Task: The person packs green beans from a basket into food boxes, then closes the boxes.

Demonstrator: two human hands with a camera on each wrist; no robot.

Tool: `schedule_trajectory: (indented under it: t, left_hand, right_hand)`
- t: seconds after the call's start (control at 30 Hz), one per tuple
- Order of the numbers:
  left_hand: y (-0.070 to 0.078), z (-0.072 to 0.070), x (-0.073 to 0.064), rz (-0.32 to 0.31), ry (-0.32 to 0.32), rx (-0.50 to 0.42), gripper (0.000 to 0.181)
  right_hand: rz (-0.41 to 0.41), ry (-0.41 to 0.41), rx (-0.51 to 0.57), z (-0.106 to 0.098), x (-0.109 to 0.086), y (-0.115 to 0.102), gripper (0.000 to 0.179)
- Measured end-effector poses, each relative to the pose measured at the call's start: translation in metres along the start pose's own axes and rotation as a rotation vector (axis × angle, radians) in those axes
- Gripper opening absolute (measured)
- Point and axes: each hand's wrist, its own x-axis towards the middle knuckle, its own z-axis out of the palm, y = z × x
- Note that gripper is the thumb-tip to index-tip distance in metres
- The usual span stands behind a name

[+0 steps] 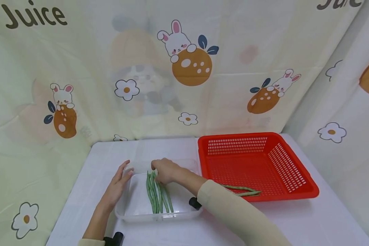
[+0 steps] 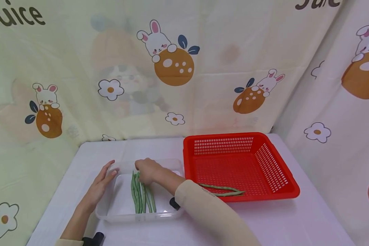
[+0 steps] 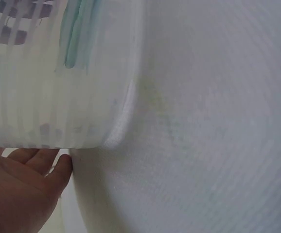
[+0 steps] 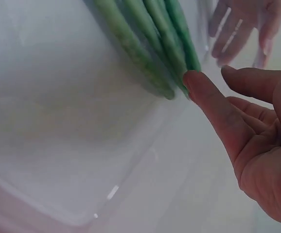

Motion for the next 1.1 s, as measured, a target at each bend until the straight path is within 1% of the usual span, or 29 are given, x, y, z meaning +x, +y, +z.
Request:
schedule_trajectory:
  t: [0.13,0.27,0.43,0.57,0.73,0.97,1.1]
  left_hand:
    - [-0.003,0.0,0.001,-0.003,0.001,-0.005,0.062]
    - [-0.004,-0.001,0.002,-0.011,0.002,0.001,0.062]
    - [-0.001,0.0,0.0,-0.013,-0.001,0.009,0.062]
    - [0.001,0.001,-0.001,-0.01,0.001,0.009,0.062]
    - [0.001,0.003,-0.001,-0.005,0.003,0.016,0.063]
    - [0.001,0.002,-0.001,0.006,-0.003,0.011,0.064]
    - [0.001,0.002,-0.001,0.002,-0.004,0.008,0.063]
  right_hand:
    - [-0.035,0.001,0.002,-0.011,-0.005,0.002,0.039]
    - [-0.05,0.007,-0.001,-0.022,-0.011,0.003,0.041]
    - [-0.097,0.019,-0.002,-0.03,-0.016,0.005,0.051]
    - [-0.139,0.023,-0.042,-0.034,-0.022,0.006,0.057]
    - [-0.139,0.052,-0.056,-0.043,-0.031,0.01,0.058]
    - [-0.104,0.083,-0.012,-0.059,-0.043,0.027,0.059]
    - [-0.095,0.1,0.012,-0.067,-0.049,0.038,0.059]
